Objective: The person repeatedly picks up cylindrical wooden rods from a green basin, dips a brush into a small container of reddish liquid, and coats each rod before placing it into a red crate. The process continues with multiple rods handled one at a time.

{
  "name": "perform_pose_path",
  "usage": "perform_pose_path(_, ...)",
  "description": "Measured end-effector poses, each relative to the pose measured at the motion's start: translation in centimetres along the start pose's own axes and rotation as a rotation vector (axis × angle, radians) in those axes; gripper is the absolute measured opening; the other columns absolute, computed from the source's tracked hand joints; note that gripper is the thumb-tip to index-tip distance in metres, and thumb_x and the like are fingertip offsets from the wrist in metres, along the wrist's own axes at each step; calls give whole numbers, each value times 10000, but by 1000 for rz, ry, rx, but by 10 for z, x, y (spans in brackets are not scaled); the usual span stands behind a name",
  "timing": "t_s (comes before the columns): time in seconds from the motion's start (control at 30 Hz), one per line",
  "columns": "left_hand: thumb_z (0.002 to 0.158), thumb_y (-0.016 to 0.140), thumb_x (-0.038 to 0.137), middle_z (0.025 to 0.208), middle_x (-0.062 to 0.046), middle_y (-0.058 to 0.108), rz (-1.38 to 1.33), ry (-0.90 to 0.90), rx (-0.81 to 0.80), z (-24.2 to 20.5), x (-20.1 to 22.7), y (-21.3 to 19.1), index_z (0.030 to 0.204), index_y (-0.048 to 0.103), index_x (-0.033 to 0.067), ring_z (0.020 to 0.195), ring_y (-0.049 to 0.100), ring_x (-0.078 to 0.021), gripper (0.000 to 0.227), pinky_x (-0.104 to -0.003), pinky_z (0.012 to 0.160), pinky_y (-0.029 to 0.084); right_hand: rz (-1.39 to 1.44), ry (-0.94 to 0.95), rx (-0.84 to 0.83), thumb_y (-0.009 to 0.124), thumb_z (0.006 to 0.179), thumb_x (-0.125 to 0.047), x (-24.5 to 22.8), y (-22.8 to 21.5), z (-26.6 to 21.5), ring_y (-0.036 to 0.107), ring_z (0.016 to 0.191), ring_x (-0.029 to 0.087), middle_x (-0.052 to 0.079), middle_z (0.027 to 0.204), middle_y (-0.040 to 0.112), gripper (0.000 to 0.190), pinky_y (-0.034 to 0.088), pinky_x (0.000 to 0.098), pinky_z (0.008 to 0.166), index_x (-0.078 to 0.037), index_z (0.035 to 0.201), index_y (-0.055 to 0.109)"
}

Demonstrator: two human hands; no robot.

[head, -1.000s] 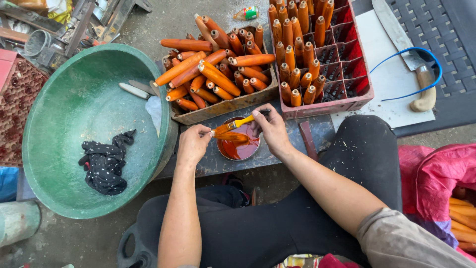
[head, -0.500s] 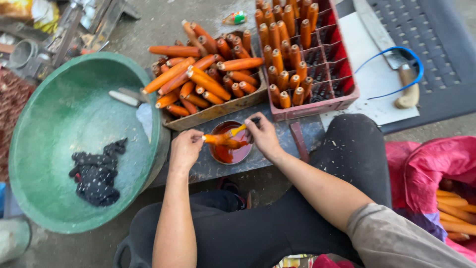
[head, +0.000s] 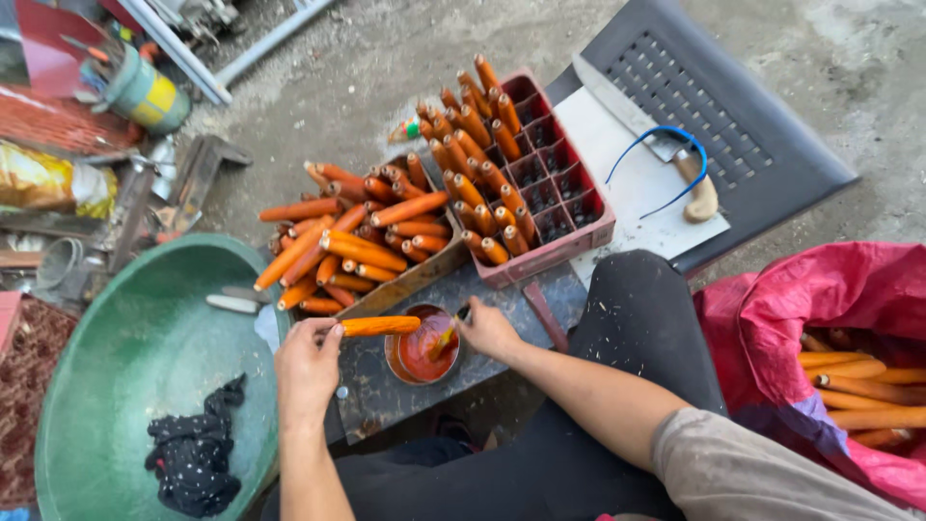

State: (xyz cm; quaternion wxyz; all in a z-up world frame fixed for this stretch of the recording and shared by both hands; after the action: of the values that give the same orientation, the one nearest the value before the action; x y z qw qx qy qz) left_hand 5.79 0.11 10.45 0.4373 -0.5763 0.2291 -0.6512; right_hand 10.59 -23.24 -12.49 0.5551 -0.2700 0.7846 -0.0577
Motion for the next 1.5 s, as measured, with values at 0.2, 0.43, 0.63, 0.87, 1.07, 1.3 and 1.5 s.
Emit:
perform_pose_path(0.2,925,726,112,964,-136,734,-123,113,-5,39,109,-23,1052,721,-3,789,742,-237,170,-332,721,574,-327,-202,-54,661,923,-442,-25,-32,-38,683,890,488,290,931,699,622,549,573,782,3,1285,420)
perform_pose_path(0.43,926,729,91,963,-152,708,-154,509,-59,133,231,56,1013,705,-2,872,720,-265,130,-364,796,569,-206,-321,-102,628,957,-394,-49,-49,-61,689,886,468,274,889,704,519,552,555,791,-36,1305,487)
perform_pose_path(0.63,900,722,80,985,-197,680,-11,633,-73,199,256,159,957,671,-4,933,663,-388,113,-463,834,532,-189,-362,-197,643,948,-372,-63,-38,-50,692,916,449,252,934,711,509,553,545,815,-33,1298,499)
perform_pose_path(0.87,897,712,100,999,-193,653,195,546,-177,237,230,248,926,651,11,986,635,-406,111,-503,879,512,-153,-388,-255,646,952,-355,-71,-34,-54,687,939,449,254,948,709,471,543,558,827,-22,1262,525)
perform_pose_path(1.07,897,675,91,1013,-195,649,262,556,-255,244,207,305,945,671,17,986,651,-416,88,-507,859,529,-148,-375,-298,635,963,-358,-74,-36,-51,687,932,450,255,930,713,466,543,554,832,-17,1262,530)
perform_pose_path(1.3,925,671,146,1059,-173,686,379,444,-386,232,208,318,1031,750,81,1062,668,-387,147,-495,926,533,-188,-345,-292,641,957,-395,-66,-31,-41,692,926,440,257,965,710,570,549,543,828,-54,1390,493)
perform_pose_path(1.5,981,650,210,1151,-164,671,-56,649,-72,146,200,196,1299,631,57,1114,644,-380,353,-460,945,537,-252,-417,-197,685,905,-400,-46,-27,-24,713,780,392,210,826,716,537,564,515,707,-68,1313,580)
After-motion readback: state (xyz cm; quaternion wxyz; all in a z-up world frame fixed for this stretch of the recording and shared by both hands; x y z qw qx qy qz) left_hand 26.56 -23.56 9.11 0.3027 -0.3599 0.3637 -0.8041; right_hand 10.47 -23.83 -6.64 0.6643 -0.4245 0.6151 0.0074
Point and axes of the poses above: each hand's wrist, its own z-axis towards the middle knuckle, its own y-axis out of the palm, x = y × z, the point moved 6 cm from there along z, towards the middle knuckle
